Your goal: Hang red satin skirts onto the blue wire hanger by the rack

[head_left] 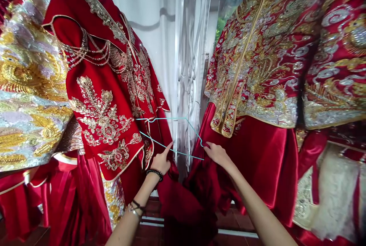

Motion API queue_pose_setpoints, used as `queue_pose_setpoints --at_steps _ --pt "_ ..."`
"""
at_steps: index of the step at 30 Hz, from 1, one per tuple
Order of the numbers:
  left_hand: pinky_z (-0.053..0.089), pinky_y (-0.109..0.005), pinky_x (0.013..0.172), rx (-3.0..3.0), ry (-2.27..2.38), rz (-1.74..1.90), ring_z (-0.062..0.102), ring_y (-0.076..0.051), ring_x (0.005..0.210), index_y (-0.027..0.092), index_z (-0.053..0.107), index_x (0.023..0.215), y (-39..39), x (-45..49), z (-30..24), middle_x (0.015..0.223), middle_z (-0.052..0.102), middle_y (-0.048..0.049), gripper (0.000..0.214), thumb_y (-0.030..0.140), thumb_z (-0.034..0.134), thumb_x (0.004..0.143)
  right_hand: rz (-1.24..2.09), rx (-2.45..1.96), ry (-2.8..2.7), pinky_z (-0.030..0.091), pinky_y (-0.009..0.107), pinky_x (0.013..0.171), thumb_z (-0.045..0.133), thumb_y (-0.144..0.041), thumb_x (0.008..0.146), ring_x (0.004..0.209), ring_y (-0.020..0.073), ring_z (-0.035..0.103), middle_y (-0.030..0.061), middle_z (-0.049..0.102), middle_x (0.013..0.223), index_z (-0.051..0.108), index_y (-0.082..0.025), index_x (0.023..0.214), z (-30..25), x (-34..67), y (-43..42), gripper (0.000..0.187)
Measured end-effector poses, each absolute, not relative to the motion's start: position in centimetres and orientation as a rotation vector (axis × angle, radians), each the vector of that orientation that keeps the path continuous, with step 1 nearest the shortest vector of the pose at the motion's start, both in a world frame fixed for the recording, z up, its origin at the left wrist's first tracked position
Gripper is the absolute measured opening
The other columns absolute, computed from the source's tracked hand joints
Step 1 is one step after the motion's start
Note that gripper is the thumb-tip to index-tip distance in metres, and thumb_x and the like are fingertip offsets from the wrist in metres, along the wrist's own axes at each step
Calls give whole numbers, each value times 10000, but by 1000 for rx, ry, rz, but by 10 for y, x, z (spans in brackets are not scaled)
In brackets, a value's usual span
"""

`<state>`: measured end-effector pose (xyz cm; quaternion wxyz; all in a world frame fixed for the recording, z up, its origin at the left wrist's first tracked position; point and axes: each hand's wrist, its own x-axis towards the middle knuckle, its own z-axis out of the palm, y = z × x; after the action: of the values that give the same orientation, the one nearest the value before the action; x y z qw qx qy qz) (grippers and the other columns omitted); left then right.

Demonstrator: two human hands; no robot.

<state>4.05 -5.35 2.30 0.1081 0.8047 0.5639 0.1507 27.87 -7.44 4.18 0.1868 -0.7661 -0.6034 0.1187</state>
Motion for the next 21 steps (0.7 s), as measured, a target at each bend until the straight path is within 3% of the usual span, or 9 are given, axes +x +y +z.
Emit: queue_pose_setpoints --at_steps 2,5,9,13,16,18,21 --pt "417 -311 688 2424 1741 333 602 -235 787 226 440 1191 -43 52 28 787 626 -74 518 86 394 694 508 -2060 -1698 471 295 684 389 -275 789 811 216 625 82 659 847 560 -172 1070 46 287 -75 345" --pt "426 -351 699 2484 1781 236 601 -286 854 172 416 1147 -34 59 34 882 629 -143 447 84 382 710 982 -1899 -1658 483 262 492 435 -191 692 540 161 596 17 614 613 589 -167 888 55 307 -72 250" --pt "424 -367 717 2471 1822 246 607 -296 854 131 360 1157 -30 52 40 877 630 -164 441 72 351 721 1395 -1728 -1287 506 252 473 431 -107 610 432 122 556 -10 568 479 537 -152 680 55 343 -70 135" --pt "415 -356 740 2464 1823 261 608 -279 857 124 334 1206 -31 43 33 870 633 -153 480 76 340 729 1350 -1705 -1006 512 227 517 371 -98 653 383 77 512 -46 530 445 519 -162 705 19 361 -87 169" --pt "410 -339 740 2467 1738 206 607 -275 865 141 309 1261 -43 48 17 897 636 -147 541 79 344 725 1123 -1794 -1019 462 208 429 379 -141 692 372 94 506 -41 534 452 561 -158 782 -20 354 -109 204" --pt "409 -329 733 2451 1688 177 605 -275 864 150 283 1294 -53 58 4 893 639 -139 580 83 351 721 918 -1962 -1049 475 229 484 386 -202 736 500 138 594 11 623 573 592 -148 875 -45 345 -122 255" --pt "404 -321 737 2440 1633 221 602 -269 845 129 217 1339 -63 77 -16 842 645 -126 643 84 358 713 658 -2197 -1129 480 264 700 402 -241 762 828 197 638 78 685 825 620 -146 955 -75 332 -139 306"
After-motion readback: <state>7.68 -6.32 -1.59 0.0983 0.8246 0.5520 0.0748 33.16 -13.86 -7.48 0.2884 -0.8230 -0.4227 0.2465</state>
